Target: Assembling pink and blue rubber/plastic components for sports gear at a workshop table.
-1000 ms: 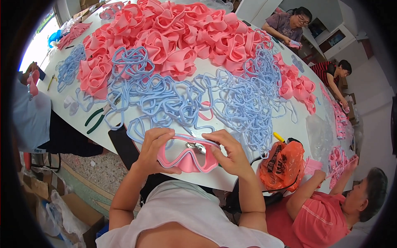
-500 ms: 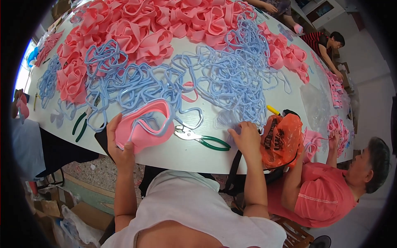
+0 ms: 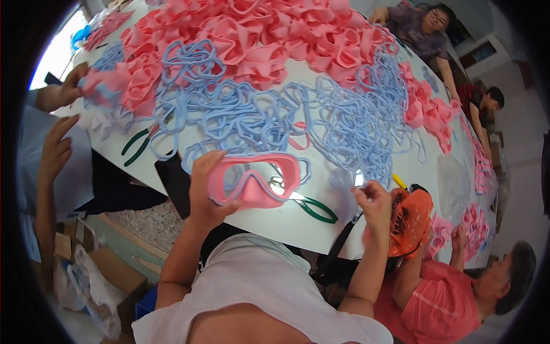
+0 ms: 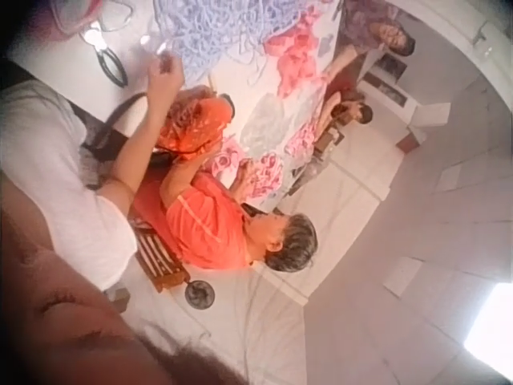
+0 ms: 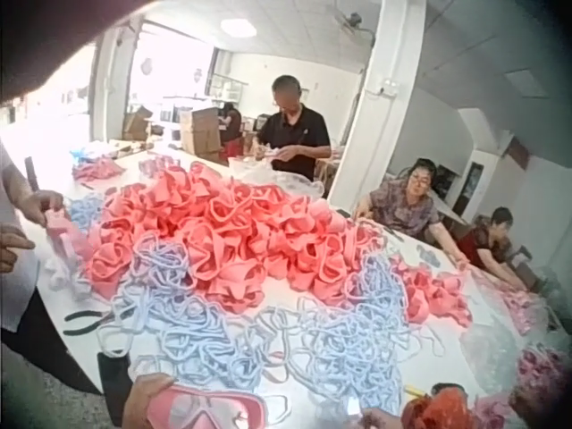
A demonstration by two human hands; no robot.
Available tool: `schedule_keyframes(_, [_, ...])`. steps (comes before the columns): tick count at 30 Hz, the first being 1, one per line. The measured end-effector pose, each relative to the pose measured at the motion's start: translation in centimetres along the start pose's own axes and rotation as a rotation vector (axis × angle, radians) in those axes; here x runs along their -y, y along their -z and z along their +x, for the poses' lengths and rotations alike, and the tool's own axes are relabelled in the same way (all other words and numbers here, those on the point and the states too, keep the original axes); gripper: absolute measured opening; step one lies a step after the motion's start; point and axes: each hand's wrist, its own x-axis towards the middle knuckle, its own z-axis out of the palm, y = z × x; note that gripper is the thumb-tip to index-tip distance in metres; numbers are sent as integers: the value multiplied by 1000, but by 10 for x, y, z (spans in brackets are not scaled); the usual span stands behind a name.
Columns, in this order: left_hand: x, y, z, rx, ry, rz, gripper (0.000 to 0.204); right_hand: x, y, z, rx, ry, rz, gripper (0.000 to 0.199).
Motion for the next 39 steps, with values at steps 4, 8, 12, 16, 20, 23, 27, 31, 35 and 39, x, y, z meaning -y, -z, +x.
schedule_keyframes(4, [-8, -6, 3, 12, -121, 73, 91, 68, -12, -11, 19, 203, 208, 20])
schedule_keyframes(8, [-16, -11, 4, -20, -204, 125, 94, 119, -36, -20, -73, 908, -523, 30])
schedule_keyframes(12, [-20, -16, 6, -47, -243, 144, 97, 142, -73, -32, -88, 1320, -831, 38])
schedule_keyframes(16, [-21, -22, 6, -129, -323, 113, 96, 141, -94, -34, -56, 1366, -951, 43])
schedule_keyframes(20, [-30, -20, 8, -137, -299, 162, 92, 142, -101, -39, -42, 1339, -934, 46])
schedule_keyframes(23, [-30, -21, 6, -156, -331, 170, 89, 139, -105, -39, -53, 1333, -916, 45])
schedule_keyframes(27, [-30, -23, 5, -182, -359, 169, 86, 136, -105, -39, -61, 1331, -849, 44])
schedule_keyframes(31, [-31, -21, 4, -194, -367, 170, 85, 135, -104, -39, -87, 1362, -813, 43])
schedule_keyframes(35, [-32, -20, 2, -181, -355, 174, 84, 135, -102, -39, -101, 1375, -814, 43])
schedule_keyframes(39, [-30, -21, 2, -180, -358, 178, 82, 132, -104, -35, -73, 1396, -807, 44])
